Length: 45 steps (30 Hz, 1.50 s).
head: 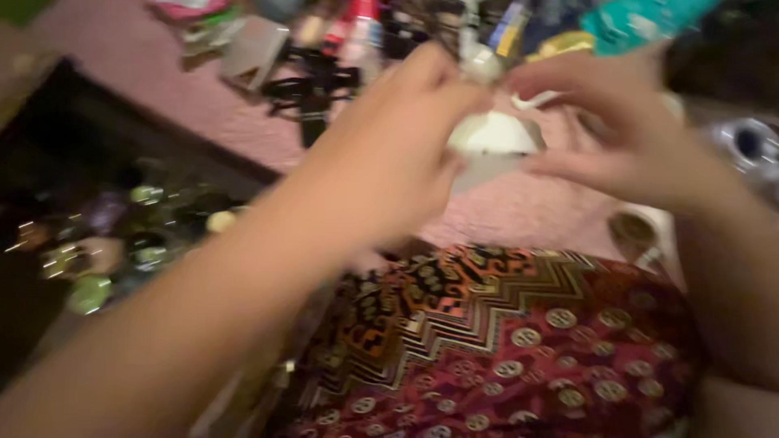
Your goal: The person organizes a cluttered drawer by picking up various items from the drawer and the surrounding surface, including a small box, sunglasses, and bottles, and placing them back into the drawer. The person repeatedly moves items between the drawer and the surface while arranging them.
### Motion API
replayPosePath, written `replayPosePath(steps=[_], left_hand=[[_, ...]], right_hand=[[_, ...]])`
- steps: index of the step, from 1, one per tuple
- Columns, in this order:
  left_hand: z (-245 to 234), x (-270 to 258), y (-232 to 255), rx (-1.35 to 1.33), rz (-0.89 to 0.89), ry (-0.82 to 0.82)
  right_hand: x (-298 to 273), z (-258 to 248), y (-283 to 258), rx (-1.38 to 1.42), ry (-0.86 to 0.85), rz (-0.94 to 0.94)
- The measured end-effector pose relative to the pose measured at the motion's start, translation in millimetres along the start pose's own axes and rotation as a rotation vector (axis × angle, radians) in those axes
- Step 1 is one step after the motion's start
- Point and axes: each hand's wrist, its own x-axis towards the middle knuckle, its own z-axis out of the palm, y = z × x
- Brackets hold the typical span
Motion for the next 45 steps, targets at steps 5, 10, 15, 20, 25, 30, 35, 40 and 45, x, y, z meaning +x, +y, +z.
replayPosePath(steps=[5,10,15,20,25,30,35,40,45], left_hand=[[88.5,106.9,-68.8,-0.085,-0.240,-0.191],[173.1,111.2,-110.0,-0.130,-0.345,0.157],[229.5,32.2,-120.7,-0.280,-0.256,0.460],[242.9,-9.7,-147.1,-0.491,-0.398,0.466],[247.7,-36.5,-147.5,-0.101,-0.302,0.585],[249.0,-54.8,-146.7,0.097,-0.182,0.612],[236.6,-59.5,-147.6,-0.072,-0.247,0.638],[231.7,-61.1,-143.7,0.019,-0.244,0.595],[234.7,-64.6,-142.3,0.154,-0.323,0.541]], right_hand=[[-5.7,17.7,72.1,-0.277,0.103,0.106],[-16.7,39.4,121.8,-0.395,0.227,0.057],[-24.3,49.0,137.8,-0.453,0.112,-0.017],[-23.4,51.1,138.4,-0.434,0.008,-0.058],[-27.2,45.9,135.9,-0.453,0.023,-0.116],[-33.7,65.5,173.1,-0.024,-0.001,0.261],[-29.4,94.9,211.1,0.276,-0.029,0.745],[-20.3,99.5,205.8,0.536,-0.101,0.994],[-12.0,95.4,177.9,0.285,-0.172,0.872]])
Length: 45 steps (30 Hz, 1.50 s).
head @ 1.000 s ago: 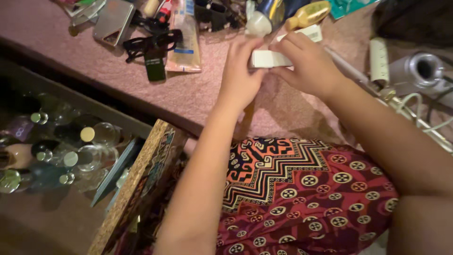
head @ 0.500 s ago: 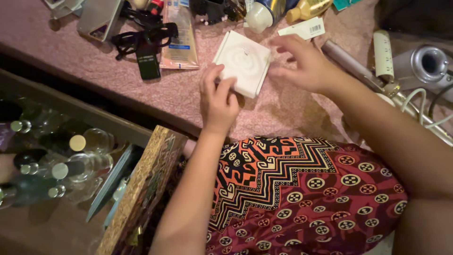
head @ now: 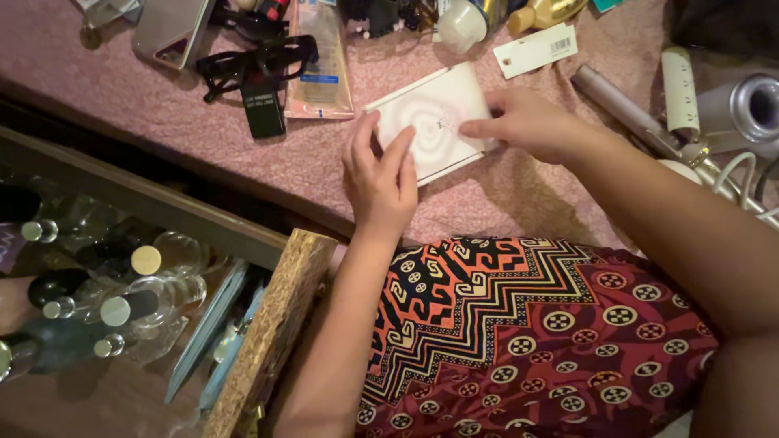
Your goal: The person organizes a cluttered drawer by picking up various items from the drawer and the surrounding surface, including a small box, sunglasses, and bottles, and placing them back into the drawer. The person repeatedly moves items between the drawer and the surface while arranging them.
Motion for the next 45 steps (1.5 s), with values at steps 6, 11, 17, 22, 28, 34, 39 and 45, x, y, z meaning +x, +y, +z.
replayPosePath(steps=[6,11,17,22,28,34,39,45], left_hand=[[-3.9,5.2,10.3,-0.083,0.121,-0.031],[3.5,3.7,5.5,-0.573,-0.468,-0.036],[16.8,-0.8,-30.6,-0.961,-0.504,0.091],[25.6,-10.0,-44.2,-0.986,-0.457,0.103],[28.6,-16.2,-51.4,-0.982,-0.462,0.088],[29.2,-29.1,-53.4,-1.132,-0.526,0.083],[14.0,-30.4,-33.4,-0.647,-0.143,0.037],[-0.2,-14.8,-17.8,-0.742,-0.170,-0.093]], right_hand=[[-24.1,2.4,-39.3,0.047,0.181,-0.043],[-31.6,1.9,-41.6,0.433,-0.184,-0.468],[-7.9,5.1,-4.3,-0.178,0.184,-0.311],[3.1,4.7,22.4,-0.088,0.056,-0.253],[-2.3,4.9,14.6,-0.170,0.106,-0.296],[-6.9,7.0,9.1,-0.202,0.145,-0.345],[-7.7,6.6,2.8,-0.110,0.127,-0.358],[-12.4,0.2,-15.3,0.098,0.159,-0.517]])
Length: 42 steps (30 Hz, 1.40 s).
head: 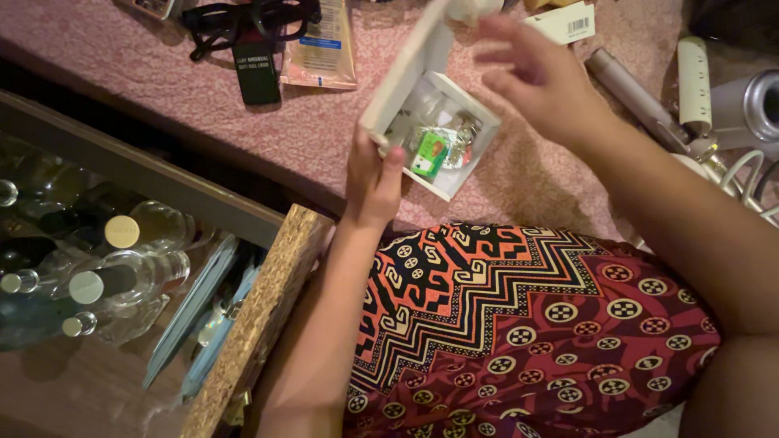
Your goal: The person organizes a cluttered drawer by picking up various items from the drawer and the surrounding surface, including a small box, sunglasses, and bottles, and placing them back into the drawer. The person repeatedly moves items between the drawer and the surface while arranging them.
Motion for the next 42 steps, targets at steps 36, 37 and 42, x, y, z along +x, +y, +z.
replayPosePath(steps=[36,37,42], left_hand=[[4.5,20.7,7.9,0.474,0.061,-0.086],[3.6,19.3,7.9,0.464,0.051,-0.092],[-0.6,19.3,7.3,0.423,0.060,-0.098]], right_hand=[[-5.6,24.9,-33.6,-0.934,-0.548,0.410],[-5.0,22.5,-29.6,-0.855,-0.528,0.381],[-8.2,-9.4,-15.8,-0.373,-0.339,0.170]])
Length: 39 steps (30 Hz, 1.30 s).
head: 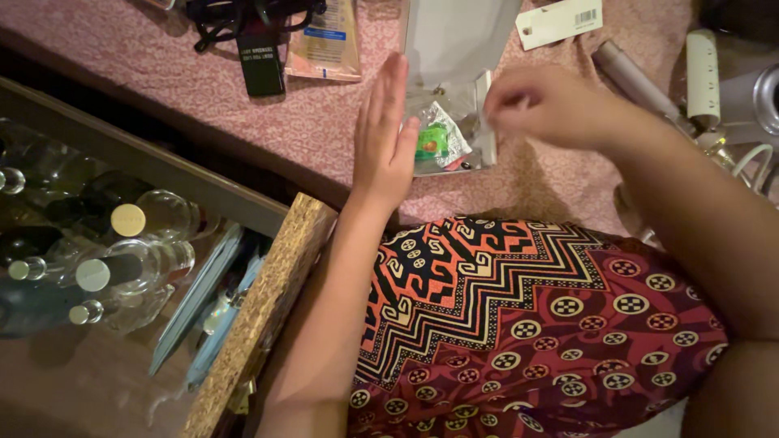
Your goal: The person organizes a cluttered drawer by picking up various items from the drawer and the surrounding surface, including a small box, sunglasses, and bottles, and placing them back into the drawer. The person repeatedly moves items between the drawer and the surface while arranging them.
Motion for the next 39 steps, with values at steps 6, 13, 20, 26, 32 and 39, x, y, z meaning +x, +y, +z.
replayPosePath(steps=[6,13,20,26,32,39], left_hand=[[0.4,0.3,-0.5,-0.007,0.007,0.001],[1.6,-0.7,-3.0,0.004,0.015,-0.003],[2.1,-2.2,-5.8,-0.006,0.042,0.008],[1.3,-2.6,-5.0,-0.006,0.033,-0.005],[1.2,1.1,-0.9,0.106,-0.017,-0.063],[5.0,-1.6,-5.0,0.025,-0.055,-0.042]], right_hand=[[-3.8,-11.0,11.2,0.806,0.081,0.088],[-3.9,-15.2,2.1,0.984,0.130,0.208],[-7.5,-21.1,12.7,0.979,0.121,0.238],[-8.7,-23.7,21.1,0.686,0.240,0.328],[-21.5,-23.1,9.3,-0.212,0.370,0.150],[-2.2,24.7,-30.8,-0.628,0.085,-0.078]])
